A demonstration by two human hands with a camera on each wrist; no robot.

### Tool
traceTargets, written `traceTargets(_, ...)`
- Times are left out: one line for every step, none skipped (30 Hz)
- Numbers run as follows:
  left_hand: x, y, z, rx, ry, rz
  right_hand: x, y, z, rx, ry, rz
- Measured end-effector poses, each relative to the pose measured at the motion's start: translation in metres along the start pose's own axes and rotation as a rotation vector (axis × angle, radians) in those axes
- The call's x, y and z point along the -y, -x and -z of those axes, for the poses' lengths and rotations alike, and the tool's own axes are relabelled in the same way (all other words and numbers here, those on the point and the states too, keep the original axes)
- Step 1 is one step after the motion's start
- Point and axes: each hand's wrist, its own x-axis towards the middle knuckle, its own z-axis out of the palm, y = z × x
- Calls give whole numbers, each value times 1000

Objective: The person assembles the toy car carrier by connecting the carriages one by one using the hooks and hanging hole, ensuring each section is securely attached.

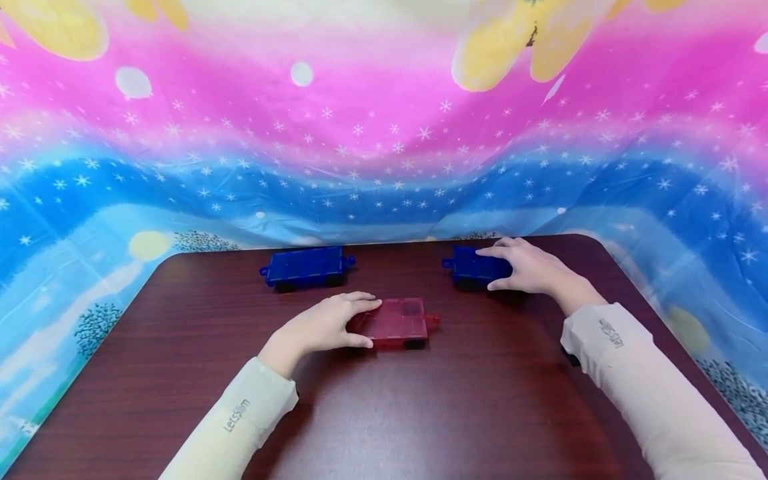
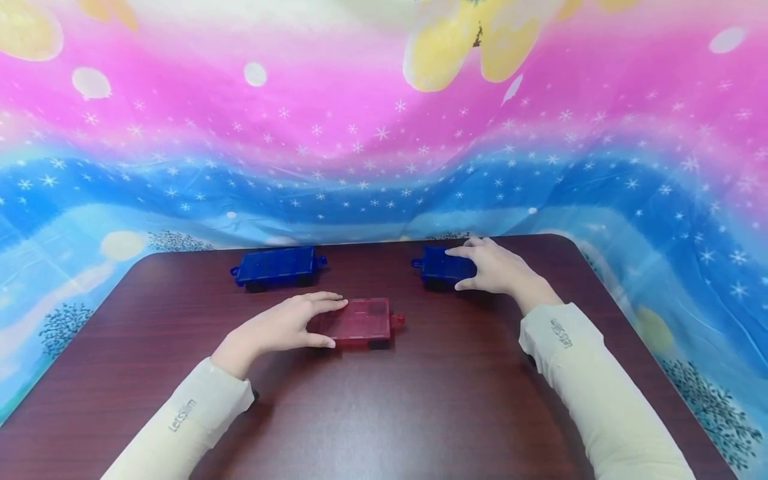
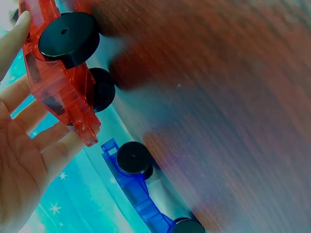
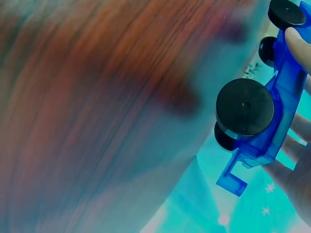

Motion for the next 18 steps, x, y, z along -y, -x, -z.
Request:
traceTargets(0,0,0,1,4,3,1,2,1,0,3,0)
traceTargets(0,0,0,2,8,8,1,4,3,-1,8,2)
traceTargets(1,0,0,2,12,12,2,6,4,-2,14,1)
traceTargets(1,0,0,3,17,14,2,8,6,-2,20,0)
traceTargets(1,0,0,3,19,14,3,10,7,-5,26,2)
traceTargets(1,0,0,5,21,19,3,12,8,-6,32,2)
traceTargets(2,0,0,4,23,19,4,13,9,-6,39,2)
traceTargets(2,0,0,3,25,20,4,14,10,-8,45,4)
traceTargets(2,0,0,3,27,20,5,16,11,-8,50,2)
traceTargets(2,0,0,3,28,18,6,18,12,-11,53,1)
traceTargets(2,0,0,4,29,20,7,20,12,-15,58,1)
traceTargets(2,-1,0,4,32,22,8,22,13,-17,62,1)
traceTargets(2,-1,0,5,35,22,10,24,13,-21,66,0)
traceTargets(2,-1,0,5,39,22,11,26,13,-25,69,1)
traceTargets(2,-1,0,6,43,22,13,28,14,-27,71,2)
traceTargets(2,-1,0,6,46,21,15,30,14,-32,74,7)
traceTargets(1,-2,-1,6,48,21,16,32,14,-34,78,12)
traceTargets(1,-2,-1,5,48,20,18,34,15,-37,81,17)
